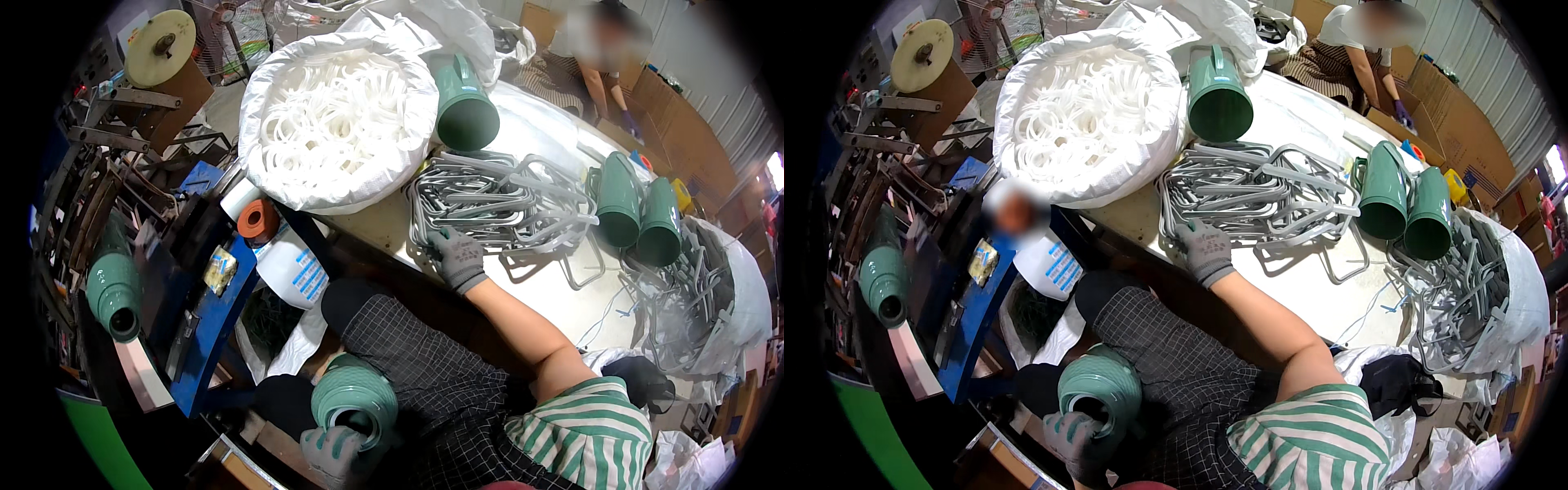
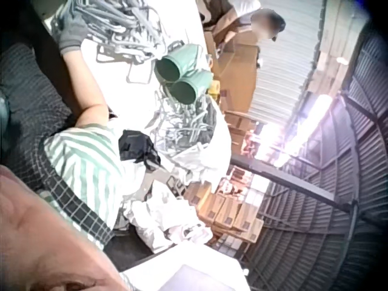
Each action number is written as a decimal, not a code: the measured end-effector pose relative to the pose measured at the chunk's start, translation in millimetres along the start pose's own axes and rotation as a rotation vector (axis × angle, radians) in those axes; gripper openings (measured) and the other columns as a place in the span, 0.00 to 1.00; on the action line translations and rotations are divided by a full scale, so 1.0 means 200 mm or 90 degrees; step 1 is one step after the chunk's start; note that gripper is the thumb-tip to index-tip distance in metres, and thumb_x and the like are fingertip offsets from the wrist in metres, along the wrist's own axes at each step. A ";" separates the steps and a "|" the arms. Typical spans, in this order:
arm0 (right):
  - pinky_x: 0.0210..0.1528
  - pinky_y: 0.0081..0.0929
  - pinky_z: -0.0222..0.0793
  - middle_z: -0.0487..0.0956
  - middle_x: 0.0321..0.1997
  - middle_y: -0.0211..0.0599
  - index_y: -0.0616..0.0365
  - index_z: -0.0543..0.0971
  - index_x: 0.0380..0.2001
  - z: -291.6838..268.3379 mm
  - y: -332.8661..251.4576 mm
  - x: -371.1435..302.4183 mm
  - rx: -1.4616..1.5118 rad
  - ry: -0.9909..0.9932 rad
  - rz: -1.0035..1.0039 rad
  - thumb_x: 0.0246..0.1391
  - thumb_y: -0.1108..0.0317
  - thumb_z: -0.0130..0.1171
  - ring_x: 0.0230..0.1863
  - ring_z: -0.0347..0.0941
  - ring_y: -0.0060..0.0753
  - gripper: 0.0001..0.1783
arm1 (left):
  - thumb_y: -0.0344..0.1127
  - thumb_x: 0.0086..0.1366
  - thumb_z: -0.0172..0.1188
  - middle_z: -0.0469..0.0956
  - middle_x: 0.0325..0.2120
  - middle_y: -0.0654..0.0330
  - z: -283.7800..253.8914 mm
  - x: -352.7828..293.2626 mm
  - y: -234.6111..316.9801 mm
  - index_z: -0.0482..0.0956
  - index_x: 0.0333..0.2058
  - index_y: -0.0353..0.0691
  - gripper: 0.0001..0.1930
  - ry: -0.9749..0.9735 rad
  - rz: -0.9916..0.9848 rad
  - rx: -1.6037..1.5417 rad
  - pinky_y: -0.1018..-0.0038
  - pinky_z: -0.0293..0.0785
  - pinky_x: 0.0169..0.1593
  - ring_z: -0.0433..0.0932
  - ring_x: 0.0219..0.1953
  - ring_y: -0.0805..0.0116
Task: The person assembles green plastic kettles by inserting metal handles into the kettle bodies and applying adhesive labels. They handle the kettles and handles one at a time, repeatedly picking up parts from the table, inserting the handle, and placing the finished unit aside.
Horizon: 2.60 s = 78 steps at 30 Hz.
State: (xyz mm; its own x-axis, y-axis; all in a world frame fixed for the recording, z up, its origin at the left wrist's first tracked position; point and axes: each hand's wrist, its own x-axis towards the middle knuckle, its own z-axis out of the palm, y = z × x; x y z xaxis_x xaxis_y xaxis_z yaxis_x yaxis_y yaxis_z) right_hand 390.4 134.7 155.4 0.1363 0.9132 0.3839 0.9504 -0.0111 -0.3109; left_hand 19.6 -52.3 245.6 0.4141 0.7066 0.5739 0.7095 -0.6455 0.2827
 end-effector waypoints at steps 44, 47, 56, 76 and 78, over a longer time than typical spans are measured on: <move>0.58 0.46 0.76 0.78 0.42 0.45 0.70 0.79 0.42 -0.39 -0.81 -0.35 0.874 -0.122 -0.301 0.27 0.39 0.86 0.50 0.78 0.50 0.49 | 0.48 0.80 0.49 0.61 0.22 0.71 0.21 0.32 -0.30 0.70 0.39 0.47 0.13 0.429 -0.572 -1.171 0.77 0.59 0.24 0.61 0.22 0.77; 0.56 0.56 0.77 0.76 0.46 0.47 0.60 0.74 0.53 -0.39 -0.74 -0.30 0.858 -0.194 -0.415 0.27 0.48 0.89 0.51 0.78 0.55 0.51 | 0.48 0.80 0.50 0.61 0.23 0.70 0.21 0.34 -0.30 0.69 0.38 0.48 0.13 0.386 -0.635 -1.138 0.76 0.60 0.24 0.61 0.22 0.76; 0.61 0.60 0.73 0.77 0.45 0.47 0.59 0.77 0.44 -0.43 -0.84 -0.28 0.903 -0.307 -0.542 0.32 0.55 0.86 0.51 0.77 0.54 0.37 | 0.39 0.78 0.51 0.69 0.30 0.66 0.23 0.22 -0.24 0.74 0.43 0.39 0.09 0.283 -0.469 -0.660 0.79 0.66 0.30 0.68 0.27 0.77; 0.49 0.26 0.74 0.83 0.44 0.36 0.70 0.79 0.53 -0.05 -0.97 -0.45 1.168 -0.685 0.005 0.68 0.63 0.57 0.42 0.78 0.25 0.20 | 0.36 0.73 0.53 0.80 0.50 0.51 -0.04 -0.29 0.02 0.74 0.56 0.28 0.20 0.425 -0.434 -0.443 0.63 0.75 0.59 0.80 0.49 0.57; 0.52 0.25 0.74 0.83 0.49 0.34 0.68 0.79 0.59 -0.13 -0.98 -0.47 1.204 -0.781 0.163 0.67 0.59 0.60 0.45 0.77 0.22 0.25 | 0.36 0.73 0.53 0.80 0.50 0.51 -0.08 -0.41 0.12 0.74 0.57 0.28 0.20 0.188 -0.510 -0.437 0.63 0.76 0.58 0.80 0.49 0.57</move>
State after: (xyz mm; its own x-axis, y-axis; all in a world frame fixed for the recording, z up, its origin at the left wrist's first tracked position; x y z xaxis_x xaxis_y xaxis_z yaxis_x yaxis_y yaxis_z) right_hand 199.1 40.4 202.7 -0.7129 0.6941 -0.1000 -0.4173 -0.5345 -0.7350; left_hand -6.9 -129.8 217.4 -0.2433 0.9552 0.1688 0.2055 -0.1193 0.9714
